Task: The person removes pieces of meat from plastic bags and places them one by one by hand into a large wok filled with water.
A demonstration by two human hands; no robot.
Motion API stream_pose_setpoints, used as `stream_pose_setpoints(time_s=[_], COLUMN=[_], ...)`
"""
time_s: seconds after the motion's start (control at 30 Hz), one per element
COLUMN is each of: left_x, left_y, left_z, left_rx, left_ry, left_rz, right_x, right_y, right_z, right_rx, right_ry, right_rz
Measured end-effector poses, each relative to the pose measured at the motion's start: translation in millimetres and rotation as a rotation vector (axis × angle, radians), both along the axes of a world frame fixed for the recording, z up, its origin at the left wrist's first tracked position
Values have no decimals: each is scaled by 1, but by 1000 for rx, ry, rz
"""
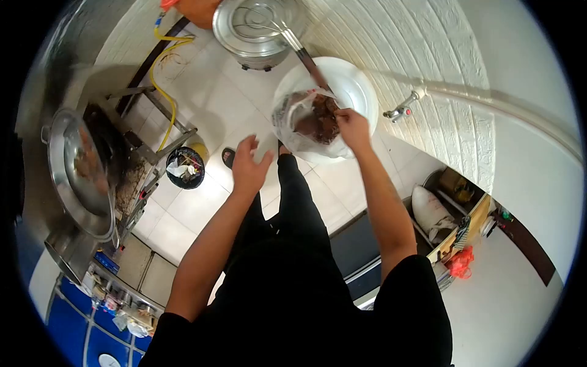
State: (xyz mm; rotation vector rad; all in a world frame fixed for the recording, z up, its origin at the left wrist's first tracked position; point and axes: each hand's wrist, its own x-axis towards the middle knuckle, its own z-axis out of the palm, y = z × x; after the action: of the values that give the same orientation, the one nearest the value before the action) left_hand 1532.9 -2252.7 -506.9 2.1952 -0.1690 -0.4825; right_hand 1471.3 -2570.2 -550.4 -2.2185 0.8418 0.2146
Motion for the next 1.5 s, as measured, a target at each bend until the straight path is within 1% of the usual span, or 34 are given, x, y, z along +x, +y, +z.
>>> stream_pose_setpoints(time_s=[0.03, 0.07, 0.1, 0.13, 0.17, 0.2, 0.23, 0.27, 0.3, 0.37, 0.43, 0.5, 0.53, 0.57, 0.63, 0.8, 0.87, 0.93, 0.97, 1.03, 1.07, 1.13, 1.17, 1.2, 1.23, 1.27, 1.3, 1.37, 1.43, 1.47, 1.5], left_x=[7, 10, 13, 16, 21, 27, 27, 25, 25, 25, 30, 36, 34, 34, 34, 35, 36, 31, 29, 26, 21, 7, 4, -1, -10, -22, -44, -85, -125, -144, -168], left_y=[-31, -58, -81, -96, -105, -111, -122, -124, -123, -116, -111, -106, -104, -105, -105, -107, -106, -98, -92, -76, -65, -28, -7, 23, 55, 88, 124, 192, 262, 295, 330], left_z=[-3, -10, -17, -23, -27, -29, -25, -23, -22, -19, -11, -2, -9, -13, -15, -15, -13, -21, -21, -25, -31, -40, -31, -28, -28, -19, -35, -43, -44, -46, -47], left_rx=[20, 33, 33, 34, 48, -42, -124, -196, -180, -418, -371, -210, -281, -282, -344, -362, -365, -384, -397, -290, -305, -252, -269, -155, -146, -130, -16, 72, 148, 185, 215], left_ry=[-103, -92, -98, -104, -95, 254, 600, 583, 593, 583, 595, 627, 622, 623, 588, 654, 686, 664, 658, 415, 399, 162, 191, 181, 295, 324, 363, 515, 447, 477, 507], left_rz=[-25, -41, -1, 41, 30, 48, 68, 114, 117, 200, 231, 218, 239, 243, 192, 172, 158, 148, 153, 54, 65, 48, 67, 10, 47, 57, 84, 129, 332, 403, 474], right_x=[-7, -7, -3, 0, 6, 11, 12, 17, 19, 17, 13, 7, 2, -1, 4, -1, 0, 1, 2, 3, 3, 10, 20, 36, 57, 80, 98, 136, 179, 199, 218], right_y=[4, 11, 18, 18, 16, 14, 4, 0, -3, -21, -32, -39, -36, -39, -36, -38, -32, -11, -3, 15, 23, 46, 64, 91, 123, 158, 190, 270, 357, 395, 438], right_z=[-31, -50, -67, -80, -92, -102, -109, -119, -128, -138, -148, -154, -158, -161, -129, -101, -73, -31, -5, 41, 55, 79, 92, 102, 114, 137, 133, 166, 183, 174, 187], right_rx=[-139, -261, -383, -367, -448, -529, -512, -513, -507, -436, -372, -357, -337, -337, -375, -463, -501, -417, -429, -134, -146, 235, 312, 411, 522, 620, 622, 878, 829, 673, 705], right_ry=[-31, -49, -70, -61, -154, -250, -247, 30, 307, 355, 393, 273, 75, 75, 408, 330, 298, 191, 186, 126, 110, 24, -52, -130, -187, -225, -277, -307, -315, -340, -223], right_rz=[124, 205, 288, 278, 392, 508, 496, 473, 451, 503, 561, 480, 340, 343, 588, 555, 551, 327, 334, 54, 69, -186, -194, -184, -192, -140, -46, 32, 219, 367, 407])
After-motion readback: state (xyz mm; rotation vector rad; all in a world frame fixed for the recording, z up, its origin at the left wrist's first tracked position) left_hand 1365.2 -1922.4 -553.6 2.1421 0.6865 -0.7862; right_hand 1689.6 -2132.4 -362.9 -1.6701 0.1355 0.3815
